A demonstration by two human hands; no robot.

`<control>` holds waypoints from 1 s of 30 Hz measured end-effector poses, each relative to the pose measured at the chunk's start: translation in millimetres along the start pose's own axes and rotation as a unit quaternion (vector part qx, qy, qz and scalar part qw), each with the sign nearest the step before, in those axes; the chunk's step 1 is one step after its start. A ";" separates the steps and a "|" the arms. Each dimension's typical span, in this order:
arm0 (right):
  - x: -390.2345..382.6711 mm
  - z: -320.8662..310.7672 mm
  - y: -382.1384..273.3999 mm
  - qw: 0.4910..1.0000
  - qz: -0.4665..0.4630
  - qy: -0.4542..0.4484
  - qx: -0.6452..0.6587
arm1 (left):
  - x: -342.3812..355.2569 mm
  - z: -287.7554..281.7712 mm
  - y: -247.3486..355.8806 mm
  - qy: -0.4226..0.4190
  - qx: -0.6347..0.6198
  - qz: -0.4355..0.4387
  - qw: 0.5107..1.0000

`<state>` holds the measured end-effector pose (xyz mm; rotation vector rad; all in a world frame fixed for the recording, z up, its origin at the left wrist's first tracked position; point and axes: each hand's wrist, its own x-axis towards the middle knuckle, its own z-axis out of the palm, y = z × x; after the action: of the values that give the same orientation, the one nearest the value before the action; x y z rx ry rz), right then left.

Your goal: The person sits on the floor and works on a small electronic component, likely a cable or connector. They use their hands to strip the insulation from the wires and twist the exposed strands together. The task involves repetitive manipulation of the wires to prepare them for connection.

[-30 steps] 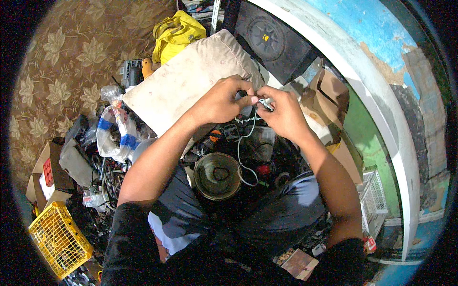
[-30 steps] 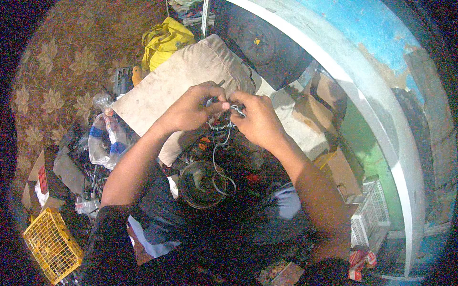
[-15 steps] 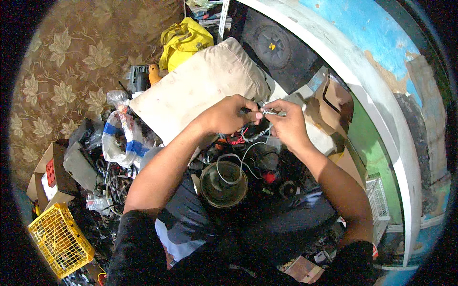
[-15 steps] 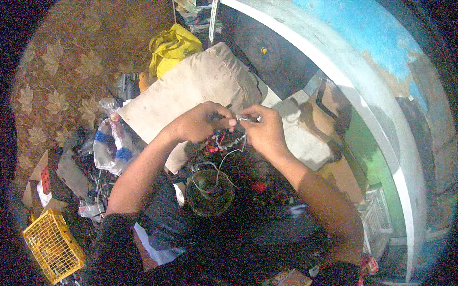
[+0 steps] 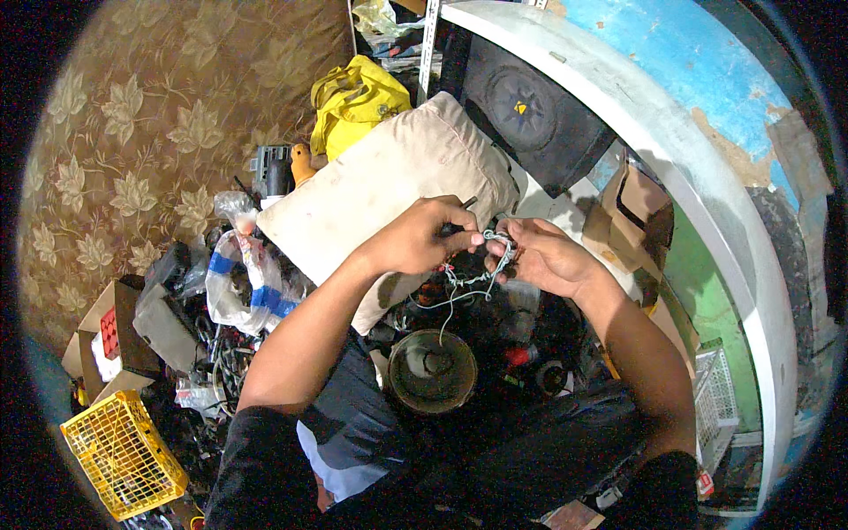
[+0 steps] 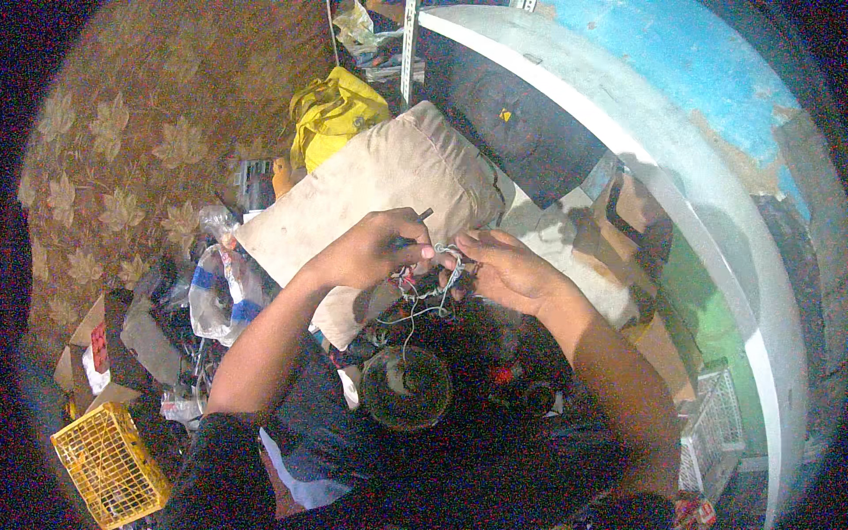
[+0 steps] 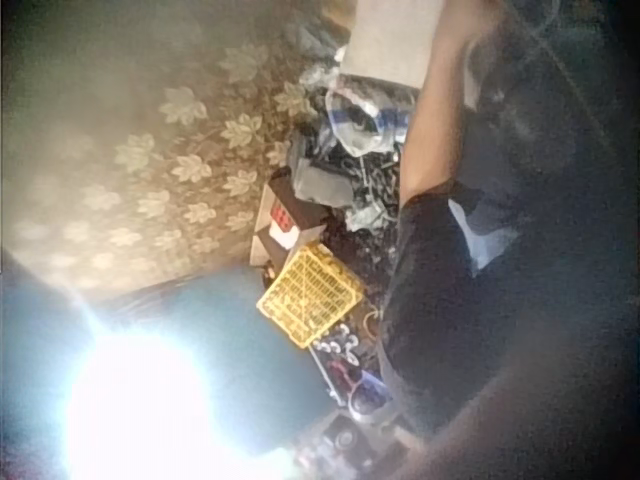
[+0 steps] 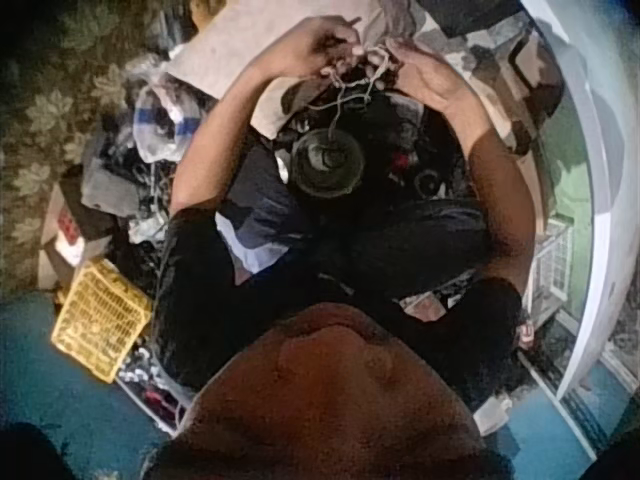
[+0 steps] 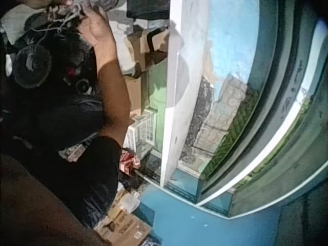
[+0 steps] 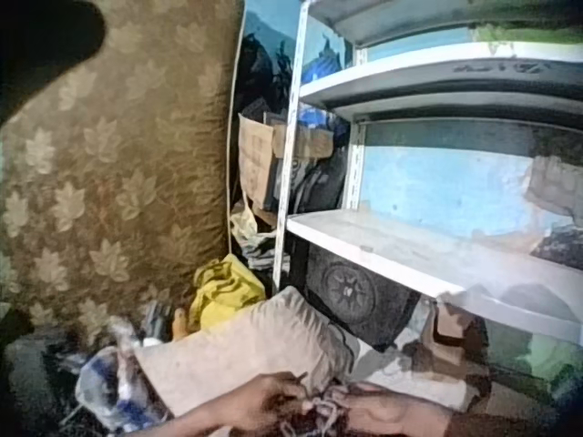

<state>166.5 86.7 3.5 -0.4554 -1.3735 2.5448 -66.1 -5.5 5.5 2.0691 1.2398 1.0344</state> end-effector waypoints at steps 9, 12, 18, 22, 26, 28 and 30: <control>4.7 -12.3 -16.4 0.995 -0.036 0.089 -0.031 | 2.6 -5.1 -3.1 -0.017 -0.003 0.032 0.999; 3.2 -11.8 -21.5 0.992 -0.059 0.099 -0.056 | 2.7 0.1 -1.6 -0.026 -0.010 0.033 0.999; -4.5 -10.5 -31.5 0.989 -0.087 0.121 -0.018 | 2.7 -3.4 1.6 -0.018 0.003 0.030 0.999; -10.9 -4.3 -38.3 0.985 -0.113 0.129 -0.024 | 3.5 -7.2 10.7 -0.022 -0.022 0.027 0.999; -20.7 -10.6 -59.0 0.996 -0.054 0.061 -0.047 | 1.1 -12.1 9.7 -0.010 -0.025 0.067 0.997; -23.4 -20.4 -62.3 0.992 -0.063 0.053 -0.091 | 0.7 -12.8 11.4 -0.006 -0.037 0.052 0.998; -27.7 -29.1 -64.4 0.980 -0.142 0.112 -0.086 | 0.3 -14.9 16.1 -0.005 -0.060 0.012 0.998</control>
<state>205.4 135.0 47.1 -0.5162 -1.4628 2.0906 -70.1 -11.9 26.1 2.0002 1.1225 1.0807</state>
